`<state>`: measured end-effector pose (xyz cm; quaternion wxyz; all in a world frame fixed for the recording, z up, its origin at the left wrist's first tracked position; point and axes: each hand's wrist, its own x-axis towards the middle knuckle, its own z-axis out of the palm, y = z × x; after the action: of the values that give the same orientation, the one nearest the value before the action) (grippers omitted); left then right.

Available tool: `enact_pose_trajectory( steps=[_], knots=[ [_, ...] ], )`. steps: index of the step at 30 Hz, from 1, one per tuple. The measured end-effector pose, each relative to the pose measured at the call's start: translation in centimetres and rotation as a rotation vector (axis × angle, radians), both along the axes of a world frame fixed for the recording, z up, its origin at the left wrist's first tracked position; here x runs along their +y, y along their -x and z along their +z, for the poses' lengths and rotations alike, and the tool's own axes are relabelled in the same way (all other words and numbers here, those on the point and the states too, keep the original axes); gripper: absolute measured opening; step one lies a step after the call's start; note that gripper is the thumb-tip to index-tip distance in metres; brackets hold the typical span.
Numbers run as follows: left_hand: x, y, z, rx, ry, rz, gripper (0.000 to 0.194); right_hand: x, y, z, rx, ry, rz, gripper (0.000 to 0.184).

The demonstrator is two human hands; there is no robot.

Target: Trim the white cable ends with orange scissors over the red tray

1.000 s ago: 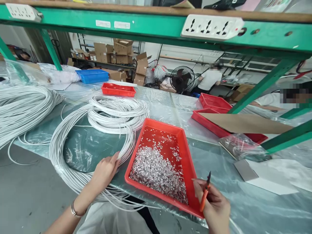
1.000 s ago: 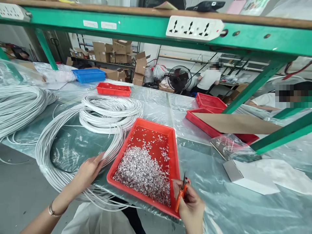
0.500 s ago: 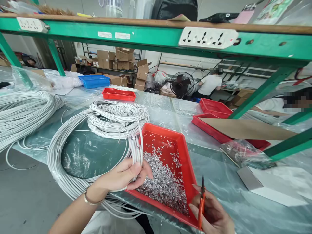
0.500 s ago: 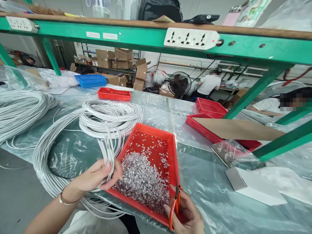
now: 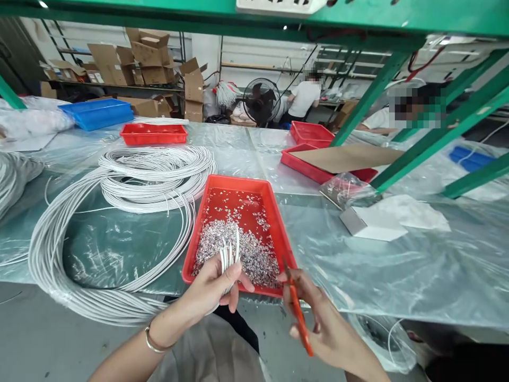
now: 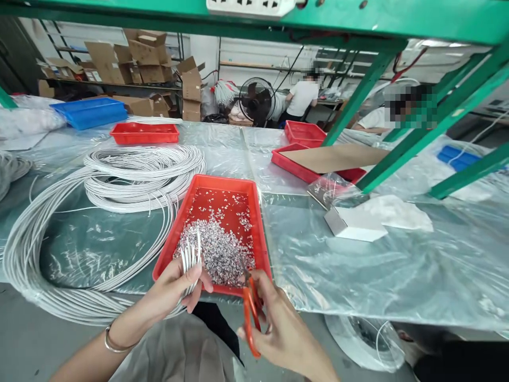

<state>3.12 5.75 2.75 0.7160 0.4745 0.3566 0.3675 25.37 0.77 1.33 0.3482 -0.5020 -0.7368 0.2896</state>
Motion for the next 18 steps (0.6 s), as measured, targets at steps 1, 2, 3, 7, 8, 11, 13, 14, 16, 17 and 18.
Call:
enact_pose_trajectory(
  steps=[1, 2, 3, 7, 8, 11, 13, 14, 16, 17, 18],
  knots=[
    [-0.2, 0.0, 0.0, 0.028, -0.012, 0.004, 0.037, -0.2, 0.2, 0.4, -0.072, 0.020, 0.032, 0.060],
    [-0.3, 0.0, 0.0, 0.057, -0.028, 0.021, 0.036, -0.3, 0.4, 0.8, -0.138, 0.043, 0.069, 0.056],
    [-0.4, 0.0, -0.1, 0.088, -0.046, 0.044, 0.036, -0.3, 0.6, 1.3, -0.193, 0.065, 0.104, 0.050],
    [-0.5, 0.2, -0.3, 0.185, -0.126, 0.066, 0.035, -0.3, 1.5, 2.9, -0.253, 0.103, 0.163, 0.033],
    [-0.5, 0.2, -0.3, 0.198, -0.136, 0.052, 0.034, -0.3, 1.7, 3.0, -0.244, 0.105, 0.167, 0.031],
    [-0.5, 0.3, 0.0, 0.227, -0.145, 0.041, 0.031, -0.4, 1.7, 2.8, -0.209, 0.100, 0.165, 0.030],
    [-0.6, 0.4, 0.1, 0.242, -0.159, 0.056, 0.028, -0.5, 1.6, 2.7, -0.201, 0.095, 0.162, 0.031],
    [-0.7, 0.5, 0.2, 0.244, -0.170, 0.064, 0.027, -0.6, 1.6, 2.7, -0.206, 0.096, 0.168, 0.031],
    [-0.8, 0.6, 0.2, 0.247, -0.189, 0.057, 0.025, -0.6, 1.5, 2.9, -0.225, 0.096, 0.194, 0.027],
    [-0.8, 0.6, 0.2, 0.246, -0.194, 0.045, 0.024, -0.7, 1.5, 3.0, -0.234, 0.091, 0.209, 0.026],
    [-0.8, 0.7, 0.2, 0.242, -0.201, 0.036, 0.023, -0.6, 1.5, 3.2, -0.241, 0.082, 0.220, 0.025]
  ],
)
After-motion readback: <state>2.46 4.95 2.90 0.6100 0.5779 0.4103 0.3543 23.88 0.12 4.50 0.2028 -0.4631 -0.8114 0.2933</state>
